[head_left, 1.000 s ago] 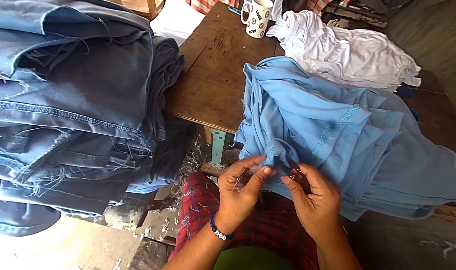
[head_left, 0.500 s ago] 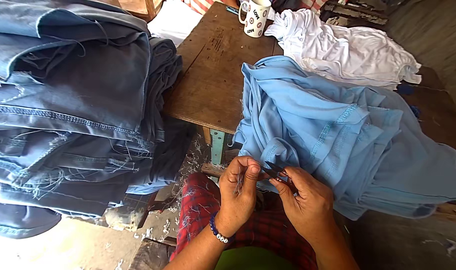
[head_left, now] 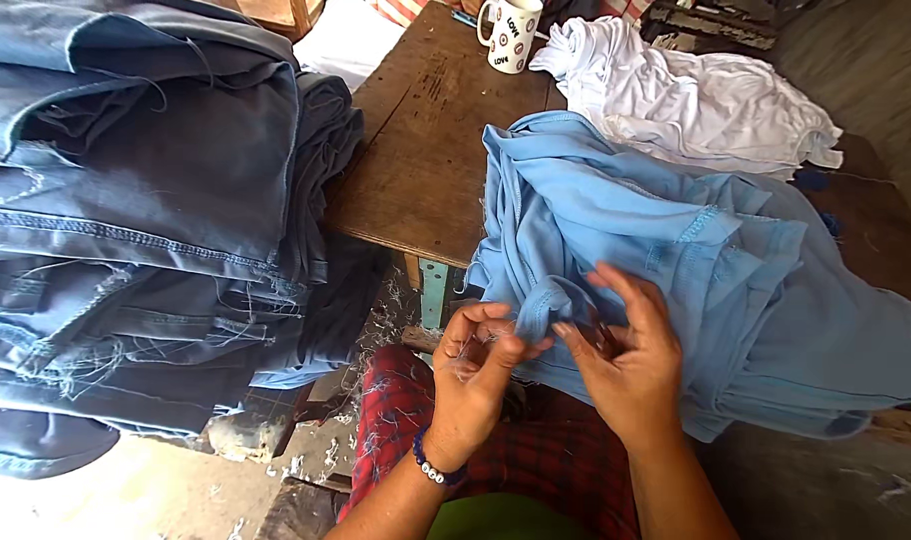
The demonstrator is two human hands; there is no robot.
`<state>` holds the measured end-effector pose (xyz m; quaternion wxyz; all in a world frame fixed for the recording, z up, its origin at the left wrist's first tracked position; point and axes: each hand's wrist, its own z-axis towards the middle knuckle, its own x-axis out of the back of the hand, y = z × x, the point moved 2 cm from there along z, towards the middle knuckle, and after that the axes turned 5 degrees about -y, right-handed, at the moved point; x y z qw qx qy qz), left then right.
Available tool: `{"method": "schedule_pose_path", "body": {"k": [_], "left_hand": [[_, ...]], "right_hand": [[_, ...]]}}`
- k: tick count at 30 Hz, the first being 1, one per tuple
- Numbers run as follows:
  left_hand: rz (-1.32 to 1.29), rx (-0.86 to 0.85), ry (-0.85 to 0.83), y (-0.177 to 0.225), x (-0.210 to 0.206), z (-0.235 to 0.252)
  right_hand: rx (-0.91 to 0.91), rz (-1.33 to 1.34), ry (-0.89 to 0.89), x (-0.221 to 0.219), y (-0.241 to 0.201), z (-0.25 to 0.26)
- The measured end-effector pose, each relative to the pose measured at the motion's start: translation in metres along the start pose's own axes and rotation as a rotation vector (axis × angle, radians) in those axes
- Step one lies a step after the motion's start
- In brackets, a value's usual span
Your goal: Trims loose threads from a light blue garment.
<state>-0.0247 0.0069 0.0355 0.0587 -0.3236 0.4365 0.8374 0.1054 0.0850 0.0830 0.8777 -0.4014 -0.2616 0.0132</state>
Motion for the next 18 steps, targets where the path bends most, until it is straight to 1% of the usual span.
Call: {"method": "schedule_pose_path", "body": {"k": [2,4,6,8,10,11,12,13,14,15,16,17,18], "left_hand": [[0.05,0.031,0.036,0.002,-0.002,0.001],[0.091,0.057,0.093,0.004,0.001,0.001],[0.106,0.064,0.174,0.006,0.009,0.001],[0.133,0.087,0.271,0.008,0.025,0.0],[0.213,0.146,0.405,0.012,0.052,-0.003],[0.345,0.186,0.475,0.015,0.072,-0.004],[0.59,0.215,0.531,0.017,0.097,-0.007],[0.949,0.248,0.542,0.02,0.125,-0.013],[1.285,0.317,0.498,0.025,0.148,-0.02],[1.464,0.403,0.413,0.032,0.162,-0.027],[1.507,0.445,0.362,0.036,0.166,-0.031],[1.519,0.392,0.332,0.037,0.161,-0.032],[1.509,0.247,0.286,0.036,0.147,-0.034]], "right_hand": [[-0.055,0.046,-0.091,-0.001,0.008,0.012],[-0.088,0.088,-0.068,0.0,0.016,0.02],[-0.189,0.212,-0.05,0.005,0.025,0.022],[-0.276,0.359,-0.027,0.009,0.029,0.021],[-0.314,0.45,-0.014,0.01,0.031,0.02],[-0.324,0.479,-0.009,0.011,0.031,0.02],[-0.329,0.502,-0.007,0.011,0.031,0.021],[-0.328,0.52,-0.005,0.012,0.032,0.021],[-0.326,0.532,-0.004,0.012,0.032,0.021],[-0.318,0.539,-0.003,0.012,0.033,0.02],[-0.306,0.537,-0.01,0.011,0.035,0.02],[-0.292,0.532,-0.015,0.011,0.036,0.02],[-0.286,0.528,-0.015,0.01,0.037,0.019]]}}
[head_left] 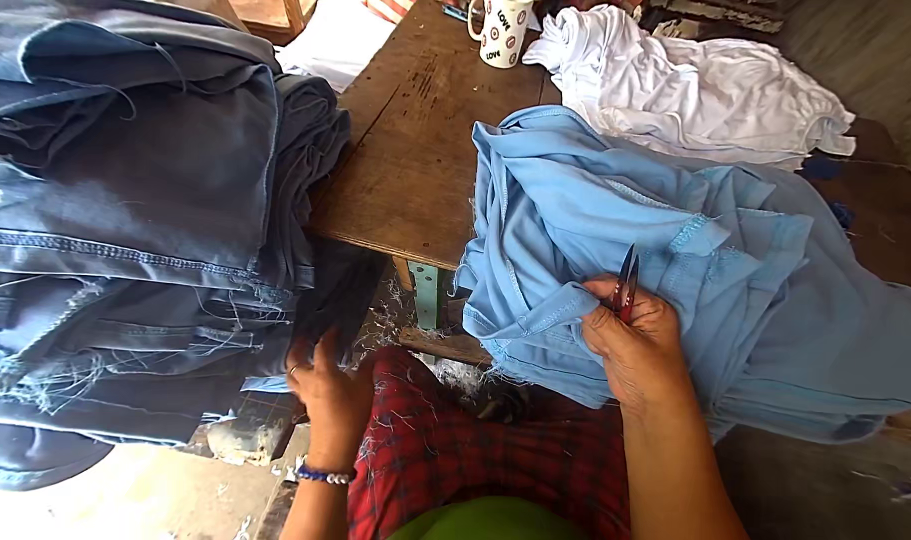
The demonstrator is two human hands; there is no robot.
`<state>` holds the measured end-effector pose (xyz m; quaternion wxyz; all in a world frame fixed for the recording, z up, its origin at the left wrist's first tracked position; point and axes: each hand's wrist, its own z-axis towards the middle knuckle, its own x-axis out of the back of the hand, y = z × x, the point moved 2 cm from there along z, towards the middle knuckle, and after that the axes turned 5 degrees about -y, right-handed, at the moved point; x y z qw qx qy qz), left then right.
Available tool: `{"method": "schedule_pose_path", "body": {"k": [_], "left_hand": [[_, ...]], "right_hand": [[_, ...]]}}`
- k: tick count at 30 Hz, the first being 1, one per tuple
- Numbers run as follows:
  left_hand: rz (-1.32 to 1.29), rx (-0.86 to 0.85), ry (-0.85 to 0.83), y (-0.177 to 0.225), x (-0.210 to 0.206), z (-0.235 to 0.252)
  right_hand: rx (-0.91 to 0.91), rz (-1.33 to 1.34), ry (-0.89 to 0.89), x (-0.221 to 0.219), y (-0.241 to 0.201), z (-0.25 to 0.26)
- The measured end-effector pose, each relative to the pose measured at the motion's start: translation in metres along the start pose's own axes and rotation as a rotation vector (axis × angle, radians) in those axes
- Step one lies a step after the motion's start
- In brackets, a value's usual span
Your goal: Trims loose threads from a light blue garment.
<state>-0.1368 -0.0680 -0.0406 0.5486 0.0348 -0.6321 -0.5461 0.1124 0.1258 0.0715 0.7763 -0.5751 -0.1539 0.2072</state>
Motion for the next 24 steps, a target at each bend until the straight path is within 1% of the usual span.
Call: {"method": "schedule_pose_path", "body": {"k": [2,3,4,5,7,8,10,11,13,15,16,18,19,21,22,24], "left_hand": [[-0.137,-0.32,0.112,0.043,-0.006,-0.01],[-0.217,-0.455,0.131,0.069,-0.009,-0.012],[-0.245,-0.554,0.134,0.093,-0.012,-0.012],[-0.212,-0.622,0.139,0.113,-0.016,-0.011],[-0.119,-0.703,0.145,0.139,-0.022,-0.003],[-0.118,-0.736,0.163,0.146,-0.022,0.003],[-0.159,-0.794,0.208,0.155,-0.013,0.011],[-0.189,-0.817,0.2,0.161,-0.004,0.013],[-0.354,-0.846,0.115,0.178,0.011,0.02],[-0.631,-0.829,-0.087,0.205,0.017,0.032],[-0.773,-0.795,-0.181,0.223,0.016,0.041],[-0.993,-0.7,-0.303,0.264,0.008,0.062],[-1.06,-0.631,-0.367,0.285,0.001,0.072],[-1.103,-0.443,-0.563,0.325,-0.024,0.09],[-1.055,-0.349,-0.672,0.339,-0.044,0.098],[-0.866,-0.204,-0.899,0.349,-0.091,0.113]], "right_hand": [[0.003,0.002,-0.006,0.001,0.002,-0.002],[0.01,0.002,-0.013,0.001,0.002,-0.001],[0.024,-0.006,-0.016,0.0,0.003,-0.001],[0.051,-0.029,-0.014,0.0,0.002,-0.002],[0.171,-0.152,-0.012,0.0,-0.003,-0.011],[0.252,-0.213,-0.023,0.0,-0.008,-0.018],[0.376,-0.283,-0.04,0.0,-0.024,-0.036],[0.41,-0.303,-0.065,-0.001,-0.032,-0.046],[0.464,-0.299,-0.127,-0.003,-0.044,-0.063],[0.512,-0.24,-0.193,-0.004,-0.05,-0.072],[0.529,-0.207,-0.207,-0.003,-0.052,-0.073],[0.525,-0.124,-0.176,0.001,-0.057,-0.073],[0.505,-0.065,-0.154,0.004,-0.06,-0.071],[0.455,0.035,-0.124,0.012,-0.065,-0.06],[0.43,0.07,-0.115,0.015,-0.065,-0.052],[0.356,0.096,-0.077,0.026,-0.057,-0.03]]}}
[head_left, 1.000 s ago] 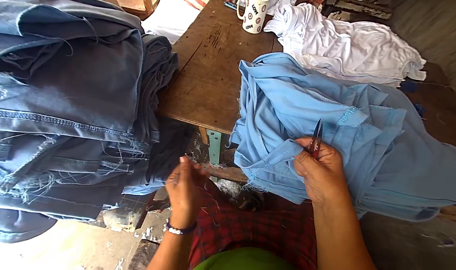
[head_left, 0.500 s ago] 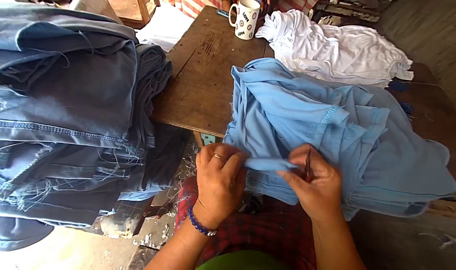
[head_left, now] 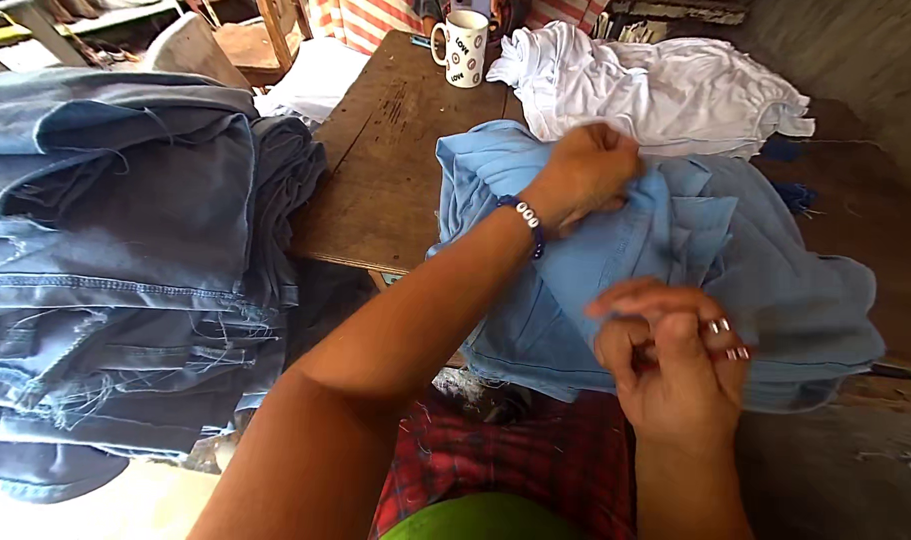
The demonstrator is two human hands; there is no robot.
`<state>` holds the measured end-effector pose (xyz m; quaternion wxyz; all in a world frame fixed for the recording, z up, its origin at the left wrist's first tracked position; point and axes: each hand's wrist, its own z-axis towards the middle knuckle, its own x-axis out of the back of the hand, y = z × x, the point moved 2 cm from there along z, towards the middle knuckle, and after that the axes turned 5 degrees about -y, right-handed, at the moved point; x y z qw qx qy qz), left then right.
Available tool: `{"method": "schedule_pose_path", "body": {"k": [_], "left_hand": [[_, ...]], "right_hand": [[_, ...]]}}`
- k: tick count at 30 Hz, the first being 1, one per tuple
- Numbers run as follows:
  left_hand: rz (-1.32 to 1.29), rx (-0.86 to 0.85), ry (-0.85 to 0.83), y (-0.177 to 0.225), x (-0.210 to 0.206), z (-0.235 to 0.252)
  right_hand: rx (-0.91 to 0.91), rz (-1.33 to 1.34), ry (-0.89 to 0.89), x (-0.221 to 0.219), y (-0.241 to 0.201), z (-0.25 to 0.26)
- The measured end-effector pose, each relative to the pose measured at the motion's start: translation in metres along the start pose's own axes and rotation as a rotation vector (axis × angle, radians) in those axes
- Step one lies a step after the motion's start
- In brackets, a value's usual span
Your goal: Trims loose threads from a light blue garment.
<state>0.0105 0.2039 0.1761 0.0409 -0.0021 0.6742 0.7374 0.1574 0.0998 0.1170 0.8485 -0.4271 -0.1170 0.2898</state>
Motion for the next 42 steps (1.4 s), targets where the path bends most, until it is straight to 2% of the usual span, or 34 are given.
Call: {"method": "schedule_pose_path", "body": {"k": [2,4,7,10,13,15,17,20,22,26,29,32,35,39,42], "left_hand": [[-0.053,0.158,-0.133,-0.02,0.002,0.022],[-0.201,0.126,-0.122,-0.017,0.012,0.016],[-0.178,-0.165,0.096,-0.016,0.031,-0.039],[0.093,-0.472,0.434,-0.057,0.042,-0.125],[0.263,-0.486,0.671,-0.13,0.033,-0.194],[0.342,-0.406,0.706,-0.169,0.025,-0.209],[0.404,-0.382,0.702,-0.187,0.019,-0.213],[0.377,-0.418,0.697,-0.184,0.019,-0.217],[0.305,-0.426,0.661,-0.173,0.02,-0.224],[0.068,-0.432,0.641,-0.146,0.014,-0.242],[-0.041,-0.441,0.638,-0.133,0.005,-0.249],[-0.173,-0.432,0.665,-0.133,-0.008,-0.255],[-0.317,-0.392,0.662,-0.14,-0.025,-0.258],[-0.38,-0.396,0.595,-0.137,-0.036,-0.248],[-0.359,-0.467,0.634,-0.129,-0.033,-0.237]], "right_hand": [[-0.097,0.027,0.084,0.019,0.025,0.014],[-0.185,0.15,0.186,0.031,0.042,0.02],[-0.204,0.189,0.204,0.031,0.046,0.017],[-0.18,0.222,0.161,0.032,0.046,0.013],[-0.156,0.304,0.049,0.037,0.046,0.013],[-0.125,0.336,-0.008,0.037,0.045,0.014],[-0.097,0.3,-0.013,0.034,0.042,0.012],[-0.042,0.089,-0.029,0.021,0.033,0.001],[0.006,-0.09,-0.1,0.008,0.031,-0.013],[0.061,-0.48,-0.231,-0.015,0.053,-0.049],[0.112,-0.708,-0.187,-0.022,0.067,-0.061],[0.17,-0.578,-0.089,-0.019,0.067,-0.059],[0.142,-0.419,-0.017,-0.015,0.059,-0.056],[0.129,-0.331,-0.008,-0.016,0.056,-0.055],[0.138,-0.349,-0.037,-0.017,0.056,-0.057]]}}
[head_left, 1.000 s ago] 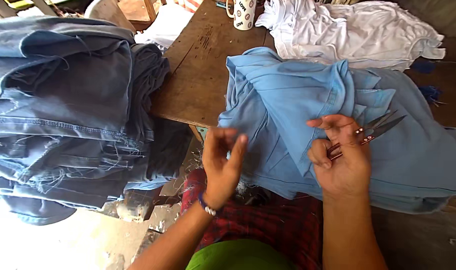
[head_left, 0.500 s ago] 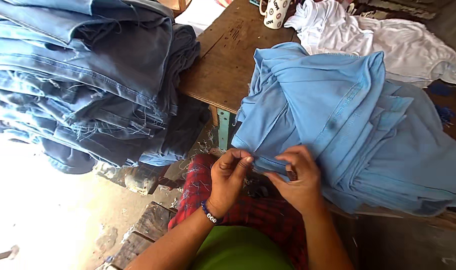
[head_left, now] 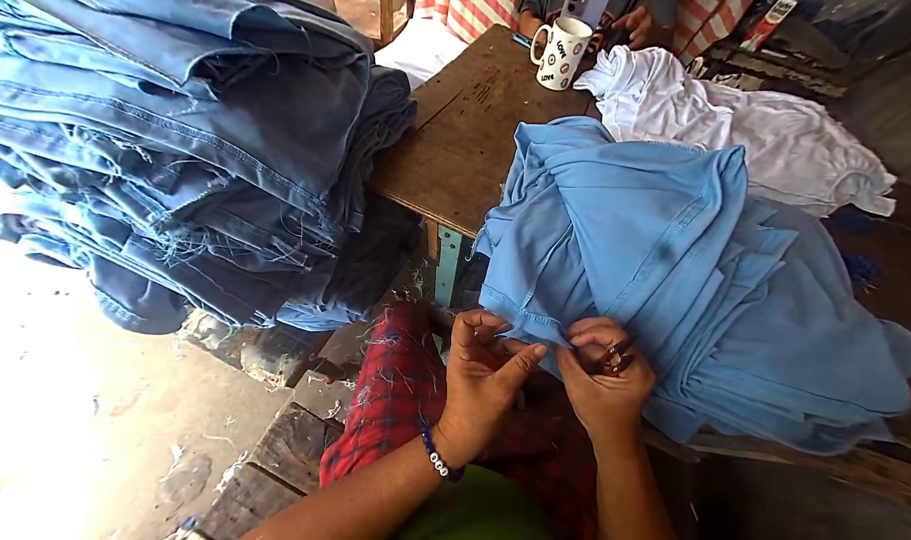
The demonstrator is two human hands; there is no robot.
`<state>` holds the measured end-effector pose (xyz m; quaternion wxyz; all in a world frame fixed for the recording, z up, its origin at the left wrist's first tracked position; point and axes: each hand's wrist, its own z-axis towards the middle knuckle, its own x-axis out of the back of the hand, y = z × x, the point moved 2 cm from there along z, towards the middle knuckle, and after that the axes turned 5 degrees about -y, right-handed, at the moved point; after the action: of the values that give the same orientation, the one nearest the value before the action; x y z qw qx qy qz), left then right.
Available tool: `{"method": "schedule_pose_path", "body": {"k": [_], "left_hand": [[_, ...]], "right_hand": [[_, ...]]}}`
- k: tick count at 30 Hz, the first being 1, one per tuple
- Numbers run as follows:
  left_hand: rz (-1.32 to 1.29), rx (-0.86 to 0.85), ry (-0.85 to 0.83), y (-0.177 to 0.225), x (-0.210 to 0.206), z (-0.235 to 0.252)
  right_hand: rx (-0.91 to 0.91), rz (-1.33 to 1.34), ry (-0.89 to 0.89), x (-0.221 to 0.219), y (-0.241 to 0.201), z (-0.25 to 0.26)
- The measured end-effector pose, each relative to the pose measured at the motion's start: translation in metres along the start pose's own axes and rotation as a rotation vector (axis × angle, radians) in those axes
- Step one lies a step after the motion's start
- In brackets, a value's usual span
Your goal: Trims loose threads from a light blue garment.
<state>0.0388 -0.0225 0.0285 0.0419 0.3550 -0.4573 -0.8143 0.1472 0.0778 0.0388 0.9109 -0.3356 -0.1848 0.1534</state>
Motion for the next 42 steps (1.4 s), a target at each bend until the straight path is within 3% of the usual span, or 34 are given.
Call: {"method": "schedule_pose_path", "body": {"k": [5,8,15,19,25,34,42], "left_hand": [[0.175,-0.075,0.064,0.0,0.004,0.02],[0.26,-0.127,0.037,-0.005,0.01,0.027],[0.126,-0.044,0.008,-0.005,0.019,0.037],[-0.07,0.02,0.05,-0.002,0.015,0.035],[-0.137,-0.025,0.002,-0.002,0.014,0.03],[0.094,-0.22,-0.16,-0.002,0.015,0.021],[0.207,-0.297,-0.179,-0.003,0.016,0.021]], "right_hand": [[0.037,-0.071,-0.029,-0.005,0.003,-0.003],[-0.035,-0.053,-0.067,-0.003,0.0,-0.002],[-0.203,-0.03,-0.215,0.011,-0.015,-0.001],[-0.171,-0.171,-0.212,0.01,-0.019,0.0],[-0.126,-0.321,-0.252,0.002,-0.021,0.002],[-0.064,-0.485,-0.244,-0.007,-0.035,0.006],[-0.031,-0.636,-0.218,-0.015,-0.046,0.011]]}}
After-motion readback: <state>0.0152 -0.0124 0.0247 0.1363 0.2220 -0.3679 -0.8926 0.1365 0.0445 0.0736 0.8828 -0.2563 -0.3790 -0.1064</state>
